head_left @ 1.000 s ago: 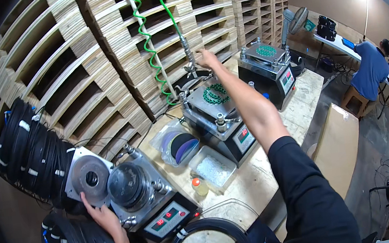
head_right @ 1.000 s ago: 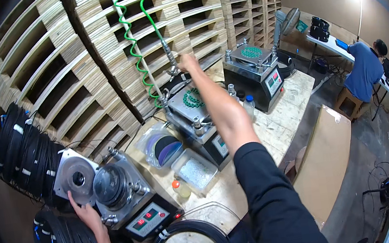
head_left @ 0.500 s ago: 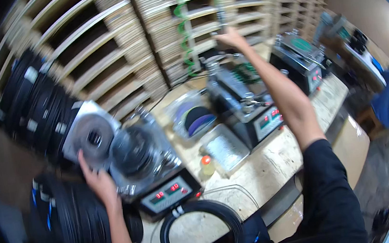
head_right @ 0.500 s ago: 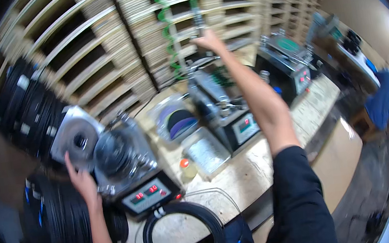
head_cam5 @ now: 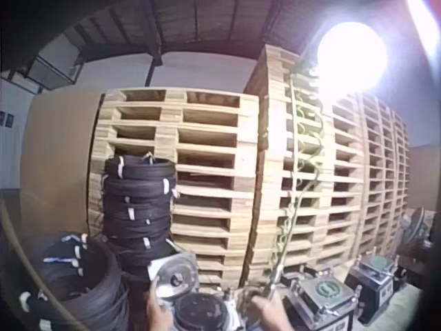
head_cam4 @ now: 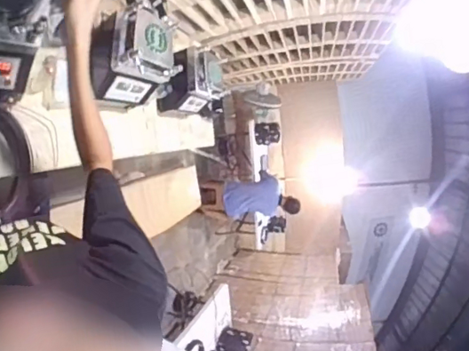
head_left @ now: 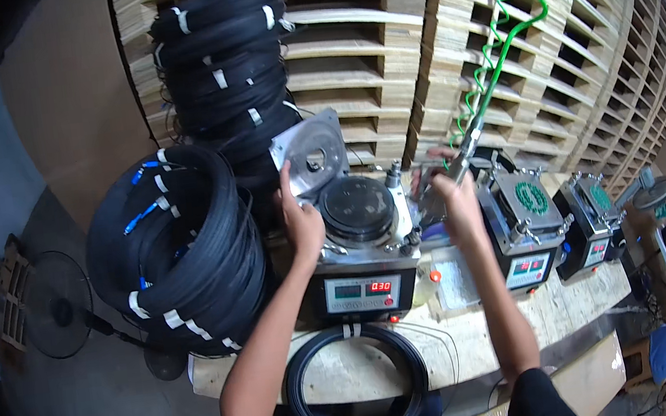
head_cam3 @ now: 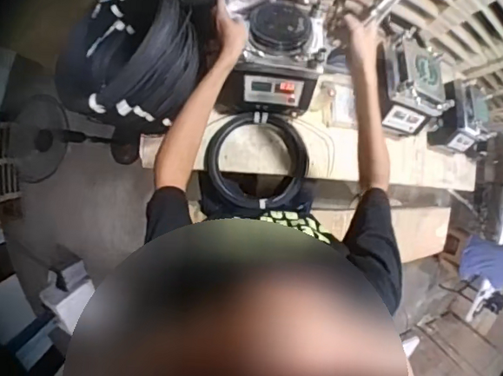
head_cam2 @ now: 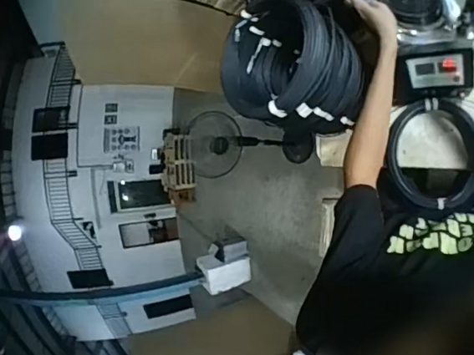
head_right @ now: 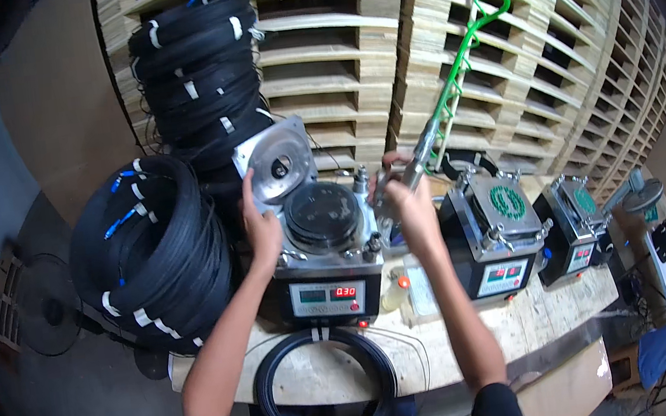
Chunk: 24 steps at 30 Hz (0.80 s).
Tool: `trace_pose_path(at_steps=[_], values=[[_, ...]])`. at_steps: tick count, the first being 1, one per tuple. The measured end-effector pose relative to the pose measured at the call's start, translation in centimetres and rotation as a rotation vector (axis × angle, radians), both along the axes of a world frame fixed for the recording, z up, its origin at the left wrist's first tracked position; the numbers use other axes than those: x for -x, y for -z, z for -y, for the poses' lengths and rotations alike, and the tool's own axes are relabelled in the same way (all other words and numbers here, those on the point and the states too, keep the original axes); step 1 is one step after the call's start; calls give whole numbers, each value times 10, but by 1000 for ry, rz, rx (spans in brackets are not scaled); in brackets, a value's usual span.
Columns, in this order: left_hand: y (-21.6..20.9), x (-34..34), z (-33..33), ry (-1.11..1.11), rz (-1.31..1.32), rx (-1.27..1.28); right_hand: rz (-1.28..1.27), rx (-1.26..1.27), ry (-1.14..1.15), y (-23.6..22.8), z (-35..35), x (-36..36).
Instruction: The person is polishing and inspecting heavy black industrial cables using a specialized rotary polishing machine and cleaning equipment.
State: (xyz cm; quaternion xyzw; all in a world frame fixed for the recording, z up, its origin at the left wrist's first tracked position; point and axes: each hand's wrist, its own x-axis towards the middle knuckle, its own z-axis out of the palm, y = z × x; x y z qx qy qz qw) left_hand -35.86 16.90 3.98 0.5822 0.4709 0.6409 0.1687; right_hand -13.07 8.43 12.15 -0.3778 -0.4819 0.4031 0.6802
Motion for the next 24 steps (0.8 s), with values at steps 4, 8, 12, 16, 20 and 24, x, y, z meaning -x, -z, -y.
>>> trace_pose_path(at_steps=[4, 8, 12, 16, 20, 24], values=[[-4, -2, 6, 9, -28, 70, -66, 75, 35, 12, 9, 50], [-13, -2, 6, 23, -8, 82, -107, 75, 73, 23, 2, 65], [-14, -1, 5, 32, 11, 135, -101, 47, 144, 24, 2, 69], [-13, 1, 0, 34, 26, 80, -114, 38, 120, 35, -1, 77], [-10, 0, 5, 55, 43, 86, -78, 10, 167, 55, -7, 78], [-11, 1, 5, 39, 28, 86, -112, -20, 212, 57, -10, 84]])
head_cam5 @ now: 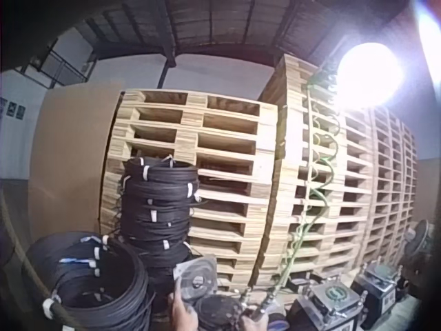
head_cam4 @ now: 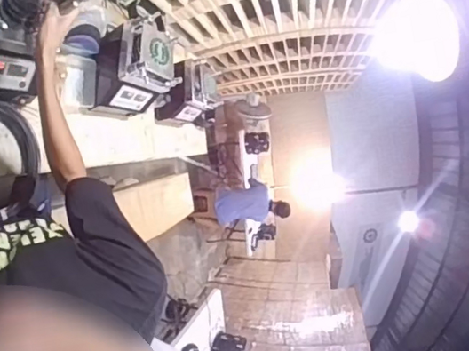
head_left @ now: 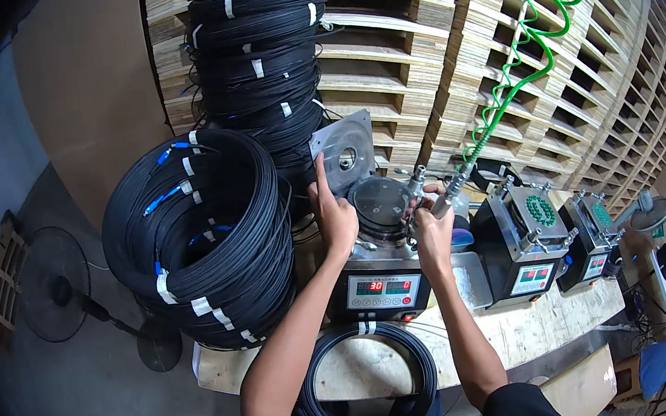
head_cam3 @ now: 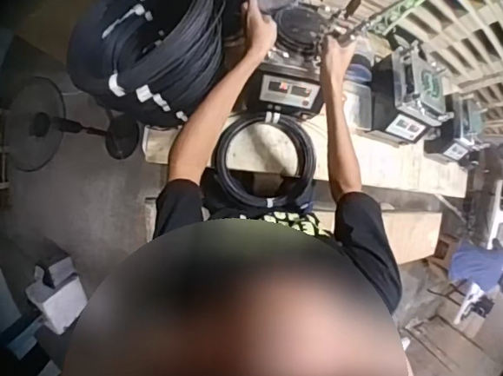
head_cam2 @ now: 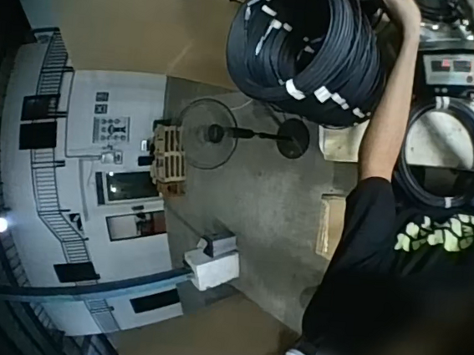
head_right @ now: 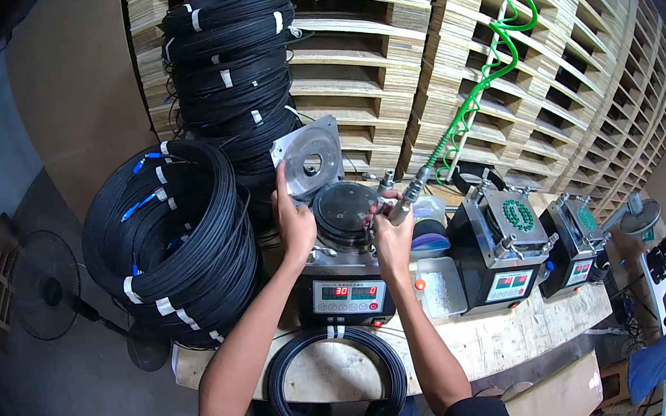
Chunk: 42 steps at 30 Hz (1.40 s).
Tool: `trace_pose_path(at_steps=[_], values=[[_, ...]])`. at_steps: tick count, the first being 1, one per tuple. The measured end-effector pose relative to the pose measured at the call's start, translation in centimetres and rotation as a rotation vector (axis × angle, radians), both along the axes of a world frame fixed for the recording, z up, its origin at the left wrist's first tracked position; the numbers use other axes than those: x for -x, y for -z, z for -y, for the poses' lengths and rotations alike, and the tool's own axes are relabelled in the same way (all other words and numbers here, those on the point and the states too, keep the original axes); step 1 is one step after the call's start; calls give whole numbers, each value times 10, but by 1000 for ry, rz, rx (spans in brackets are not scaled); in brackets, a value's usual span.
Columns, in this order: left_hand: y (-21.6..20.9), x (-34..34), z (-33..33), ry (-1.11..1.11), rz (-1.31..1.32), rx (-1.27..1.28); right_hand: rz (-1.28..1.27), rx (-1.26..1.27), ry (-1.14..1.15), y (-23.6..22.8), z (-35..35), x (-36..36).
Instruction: The person is polishing and inspecting heavy black industrial cables using a specialized rotary polishing machine and cleaning equipment.
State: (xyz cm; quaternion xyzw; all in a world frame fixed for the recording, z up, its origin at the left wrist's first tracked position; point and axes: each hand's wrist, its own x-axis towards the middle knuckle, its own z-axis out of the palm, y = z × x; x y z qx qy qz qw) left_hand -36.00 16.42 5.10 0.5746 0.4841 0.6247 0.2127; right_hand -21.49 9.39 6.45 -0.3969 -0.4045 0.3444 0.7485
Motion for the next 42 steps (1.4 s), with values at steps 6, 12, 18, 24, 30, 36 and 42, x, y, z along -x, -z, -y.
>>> trace_pose_path(at_steps=[6, 12, 18, 24, 30, 36, 42], values=[[0, 2, 1, 5, 4, -6, -8, 39, -32, -2, 6, 7], [-1, -4, 0, 17, 9, 3, -41, -16, -34, 5, -6, 29], [0, 2, 1, 4, 25, -7, 136, 81, 38, -14, -7, 4], [-3, -2, 0, 11, 109, -79, -37, -89, 0, -30, -18, -19], [-4, -4, 1, 75, 227, -53, -22, -19, -176, -10, -17, 35], [2, -2, -4, 64, 232, -83, -147, -248, -205, -41, -46, 65], [-9, -2, 9, 18, 75, -36, -178, -380, -16, -50, -86, 26]])
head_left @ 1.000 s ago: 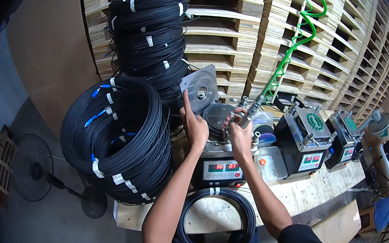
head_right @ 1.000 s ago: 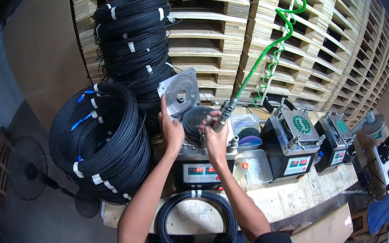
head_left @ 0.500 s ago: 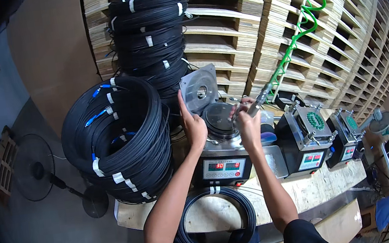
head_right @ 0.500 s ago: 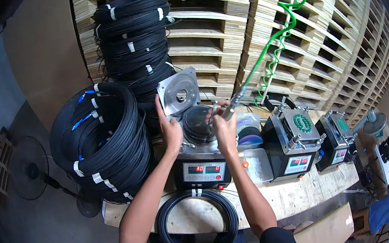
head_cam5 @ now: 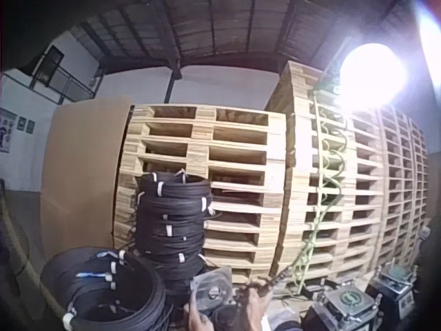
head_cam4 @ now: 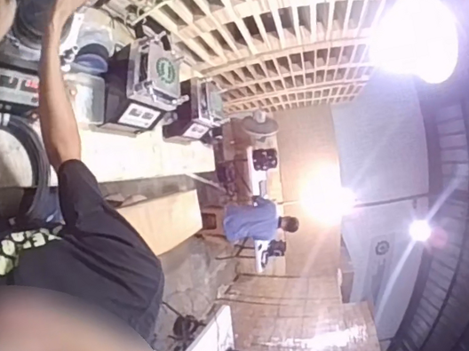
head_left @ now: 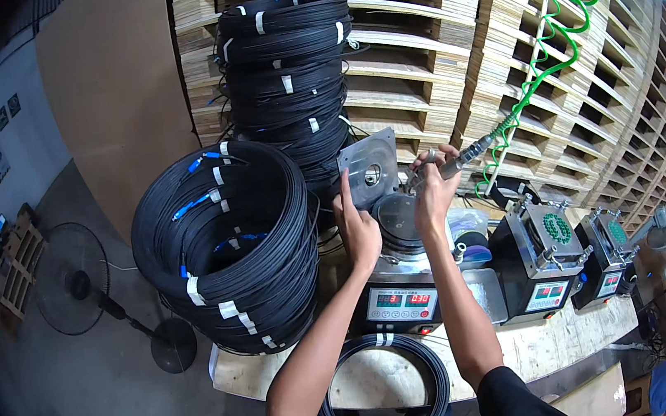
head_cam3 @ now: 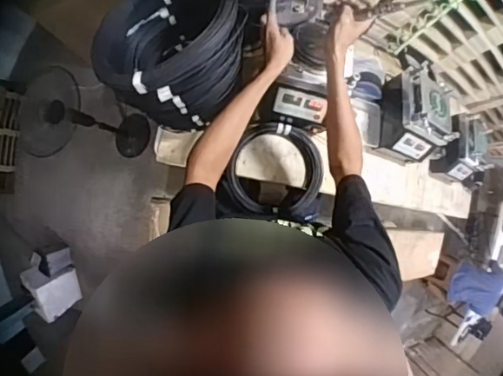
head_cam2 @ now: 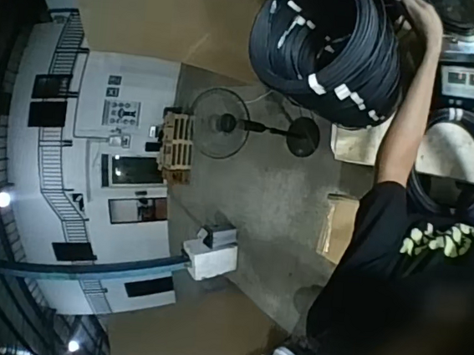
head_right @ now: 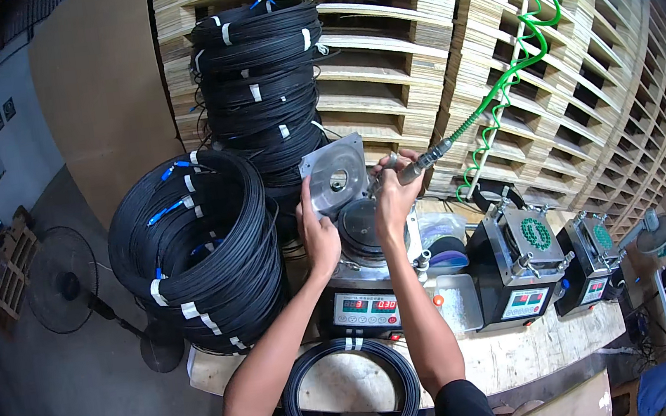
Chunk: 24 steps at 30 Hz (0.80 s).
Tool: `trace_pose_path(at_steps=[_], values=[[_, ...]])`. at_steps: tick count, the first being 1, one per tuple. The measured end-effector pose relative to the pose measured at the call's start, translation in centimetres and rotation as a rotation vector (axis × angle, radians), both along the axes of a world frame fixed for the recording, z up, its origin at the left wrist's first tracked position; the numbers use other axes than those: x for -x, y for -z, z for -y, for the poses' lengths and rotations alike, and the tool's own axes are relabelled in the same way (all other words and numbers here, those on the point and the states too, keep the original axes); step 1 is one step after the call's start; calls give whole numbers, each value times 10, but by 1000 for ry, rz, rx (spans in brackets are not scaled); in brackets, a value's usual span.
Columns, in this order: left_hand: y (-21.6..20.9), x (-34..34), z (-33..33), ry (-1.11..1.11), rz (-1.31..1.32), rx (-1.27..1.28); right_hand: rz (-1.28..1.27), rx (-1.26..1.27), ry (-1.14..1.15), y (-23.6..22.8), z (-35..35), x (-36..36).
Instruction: The person is polishing and inspecting heavy black industrial cables using a specialized rotary polishing machine and cleaning equipment.
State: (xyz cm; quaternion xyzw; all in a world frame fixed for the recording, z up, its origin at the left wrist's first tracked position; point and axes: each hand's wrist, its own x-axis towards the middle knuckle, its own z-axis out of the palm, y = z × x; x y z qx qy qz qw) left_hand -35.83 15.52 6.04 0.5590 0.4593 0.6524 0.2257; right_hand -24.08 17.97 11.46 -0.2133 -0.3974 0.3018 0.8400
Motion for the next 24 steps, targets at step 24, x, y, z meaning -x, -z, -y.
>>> trace_pose_path(at_steps=[24], values=[[-42, 6, 10, 269, -903, -556, 145, 368, -70, -16, 141, -92]])
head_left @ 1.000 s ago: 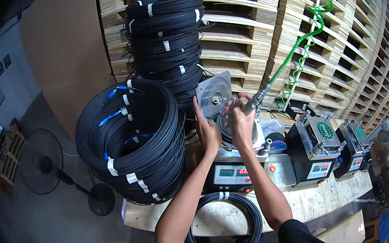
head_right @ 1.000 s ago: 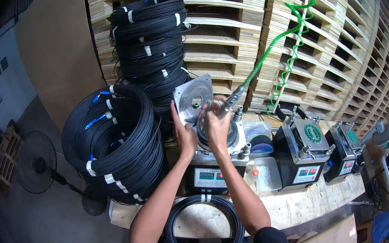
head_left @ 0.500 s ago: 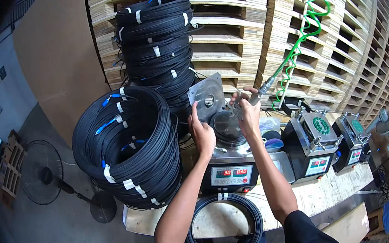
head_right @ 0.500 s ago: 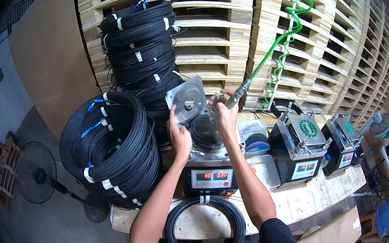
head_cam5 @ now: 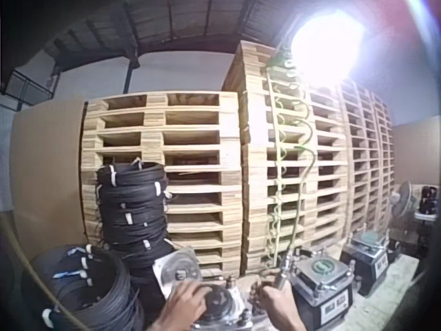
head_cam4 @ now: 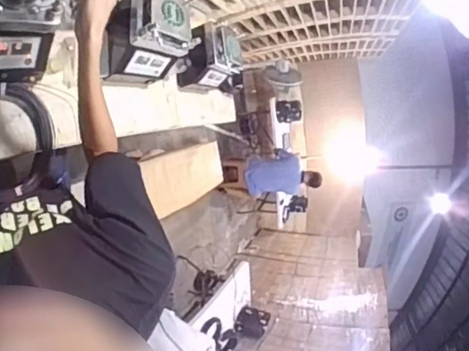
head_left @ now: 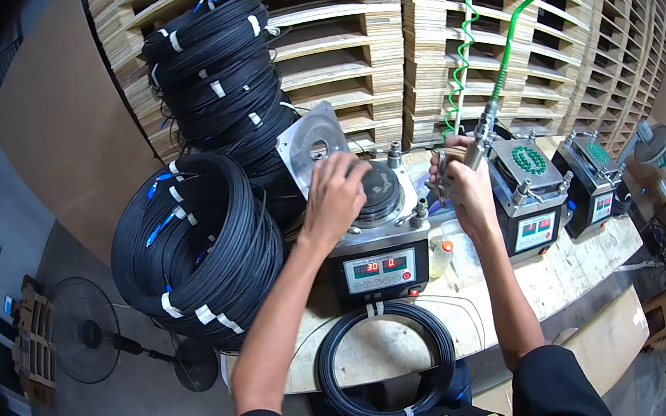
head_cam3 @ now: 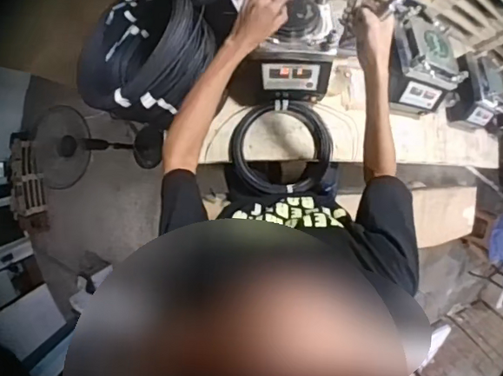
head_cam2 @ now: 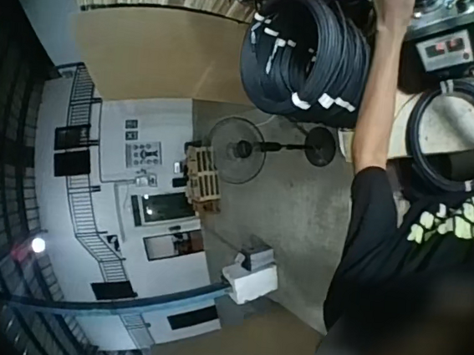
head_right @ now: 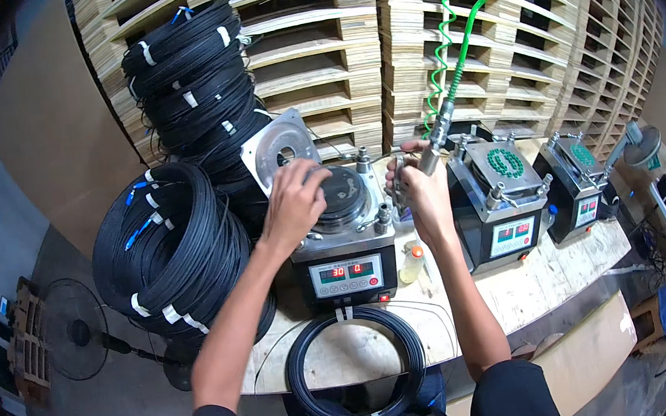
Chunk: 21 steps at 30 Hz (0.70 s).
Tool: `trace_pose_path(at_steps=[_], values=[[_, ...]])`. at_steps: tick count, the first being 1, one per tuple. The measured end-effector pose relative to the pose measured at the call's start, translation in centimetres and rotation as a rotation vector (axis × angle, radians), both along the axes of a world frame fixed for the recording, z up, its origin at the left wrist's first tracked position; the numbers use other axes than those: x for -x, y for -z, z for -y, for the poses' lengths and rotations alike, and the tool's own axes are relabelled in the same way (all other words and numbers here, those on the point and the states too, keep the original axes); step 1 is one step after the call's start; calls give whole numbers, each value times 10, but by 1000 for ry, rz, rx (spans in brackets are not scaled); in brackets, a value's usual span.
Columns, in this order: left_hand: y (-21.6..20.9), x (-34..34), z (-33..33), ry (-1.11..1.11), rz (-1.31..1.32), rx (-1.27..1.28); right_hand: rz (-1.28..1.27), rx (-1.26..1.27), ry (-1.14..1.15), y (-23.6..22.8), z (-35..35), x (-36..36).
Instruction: The person is polishing and inspecting heavy black industrial cables using a specialized rotary polishing machine and cleaning equipment.
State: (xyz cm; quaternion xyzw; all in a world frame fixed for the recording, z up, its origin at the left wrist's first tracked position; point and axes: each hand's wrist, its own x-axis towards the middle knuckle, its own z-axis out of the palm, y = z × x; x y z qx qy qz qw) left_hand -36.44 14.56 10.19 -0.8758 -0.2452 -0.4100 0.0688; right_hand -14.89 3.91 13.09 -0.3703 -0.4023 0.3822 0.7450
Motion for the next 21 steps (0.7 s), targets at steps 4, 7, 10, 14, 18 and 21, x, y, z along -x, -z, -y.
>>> trace_pose_path(at_steps=[4, 7, 10, 14, 18, 21], values=[[-12, -15, -4, -66, -478, -33, -25, 33, 18, 10, 32, -11], [-17, -30, -13, -31, -741, -107, -29, 94, 6, 18, 44, -11], [-19, -43, -19, 14, -952, -33, -87, 127, -42, 24, 50, -9], [-19, -54, -22, 35, -1079, 45, -87, 116, -69, 26, 54, -7], [-9, -43, -15, 121, -1007, -19, -114, 97, -50, 25, 56, -6], [-8, -36, -10, 137, -948, -96, -129, 87, -66, 29, 54, -10]])
